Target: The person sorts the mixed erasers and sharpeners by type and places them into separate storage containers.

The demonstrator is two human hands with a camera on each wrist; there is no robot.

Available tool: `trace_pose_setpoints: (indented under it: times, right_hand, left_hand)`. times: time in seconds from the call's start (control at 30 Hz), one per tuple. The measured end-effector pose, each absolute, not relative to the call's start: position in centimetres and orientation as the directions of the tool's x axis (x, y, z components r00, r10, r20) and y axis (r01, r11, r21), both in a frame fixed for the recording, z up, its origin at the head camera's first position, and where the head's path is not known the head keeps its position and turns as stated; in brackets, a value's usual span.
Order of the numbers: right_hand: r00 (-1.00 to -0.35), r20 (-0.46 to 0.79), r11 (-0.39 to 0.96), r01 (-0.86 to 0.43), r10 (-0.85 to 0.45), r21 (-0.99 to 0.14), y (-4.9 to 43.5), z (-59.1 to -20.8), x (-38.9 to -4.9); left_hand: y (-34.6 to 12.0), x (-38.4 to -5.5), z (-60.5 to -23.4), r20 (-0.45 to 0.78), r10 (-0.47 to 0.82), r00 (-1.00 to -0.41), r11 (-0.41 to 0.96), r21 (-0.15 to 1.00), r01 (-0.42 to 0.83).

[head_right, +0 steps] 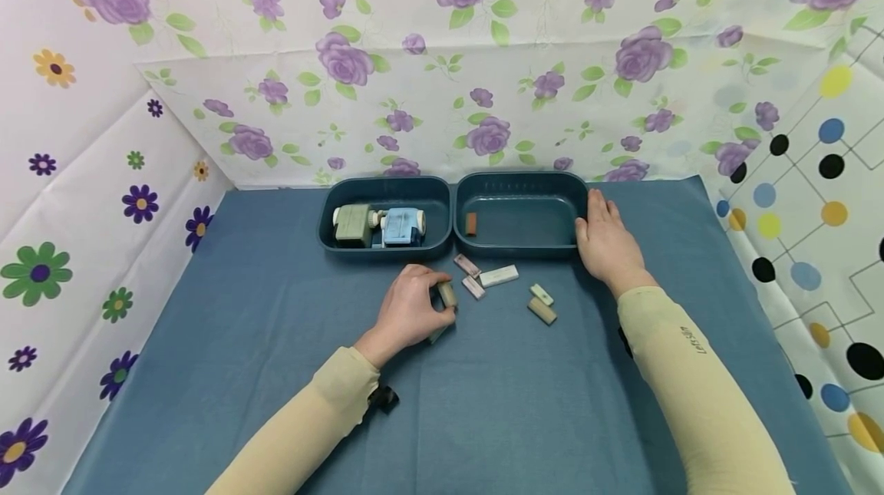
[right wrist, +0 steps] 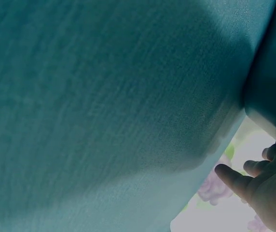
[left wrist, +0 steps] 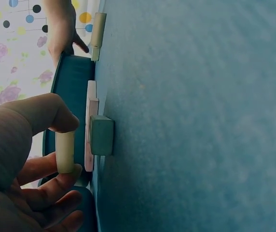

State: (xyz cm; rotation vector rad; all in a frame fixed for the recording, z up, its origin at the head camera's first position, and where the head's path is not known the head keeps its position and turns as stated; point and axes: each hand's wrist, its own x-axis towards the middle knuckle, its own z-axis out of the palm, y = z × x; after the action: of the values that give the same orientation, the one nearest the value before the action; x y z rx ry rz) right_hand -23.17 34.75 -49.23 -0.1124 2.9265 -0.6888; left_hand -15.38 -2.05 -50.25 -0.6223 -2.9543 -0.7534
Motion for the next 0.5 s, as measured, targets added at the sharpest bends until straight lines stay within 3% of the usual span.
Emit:
trace_pose_setpoints:
  times: [0.5]
  right_hand:
    - [-0.988,-0.113,0.889,-0.043,-0.106,-0.455,34.73,-48.95,-22.78]
  left_hand:
    - [-1.71,-15.36,-49.69,0.157,0.379,-0.912,0.796,0.447,0.408]
